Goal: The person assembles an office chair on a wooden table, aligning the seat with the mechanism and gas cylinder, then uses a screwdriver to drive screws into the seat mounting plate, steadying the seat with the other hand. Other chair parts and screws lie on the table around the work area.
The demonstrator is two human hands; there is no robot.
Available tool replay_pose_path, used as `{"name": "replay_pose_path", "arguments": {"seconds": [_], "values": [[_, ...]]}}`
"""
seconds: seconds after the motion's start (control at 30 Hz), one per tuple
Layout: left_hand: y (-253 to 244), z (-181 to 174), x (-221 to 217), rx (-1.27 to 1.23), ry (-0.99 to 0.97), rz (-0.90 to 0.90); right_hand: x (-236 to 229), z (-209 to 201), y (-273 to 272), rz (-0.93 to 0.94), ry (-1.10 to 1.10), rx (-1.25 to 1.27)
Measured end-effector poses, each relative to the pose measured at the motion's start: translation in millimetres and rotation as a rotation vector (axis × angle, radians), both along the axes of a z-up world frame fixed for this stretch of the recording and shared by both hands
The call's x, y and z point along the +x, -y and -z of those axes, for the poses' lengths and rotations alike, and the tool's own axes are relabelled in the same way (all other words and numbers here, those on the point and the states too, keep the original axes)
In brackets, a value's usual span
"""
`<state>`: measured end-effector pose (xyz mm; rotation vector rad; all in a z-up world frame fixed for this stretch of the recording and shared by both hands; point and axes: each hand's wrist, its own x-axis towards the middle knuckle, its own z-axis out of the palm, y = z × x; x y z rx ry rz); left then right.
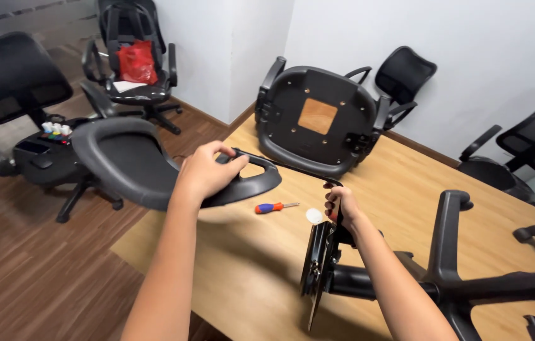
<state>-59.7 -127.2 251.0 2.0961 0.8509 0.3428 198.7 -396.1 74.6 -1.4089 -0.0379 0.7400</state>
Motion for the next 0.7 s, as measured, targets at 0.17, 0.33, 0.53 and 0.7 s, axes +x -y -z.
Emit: {"name": "replay_pose_path", "arguments": {"seconds": [0.17, 0.33, 0.53, 0.7], "values": [[10, -43, 33, 0.018, -0.004, 0.162, 18, -9, 22, -0.017, -0.059, 0.008], [18, -72, 63, 0.07, 0.095, 0.414, 29, -24, 42, -0.004, -0.106, 0.028], [25, -76, 132, 0.231, 0.045, 0.648, 44, -27, 67, 0.06, -0.222, 0.008], [22, -63, 189, 0.09, -0.111, 0.71, 51, 2, 83, 0.145, -0.371, -0.04]]}}
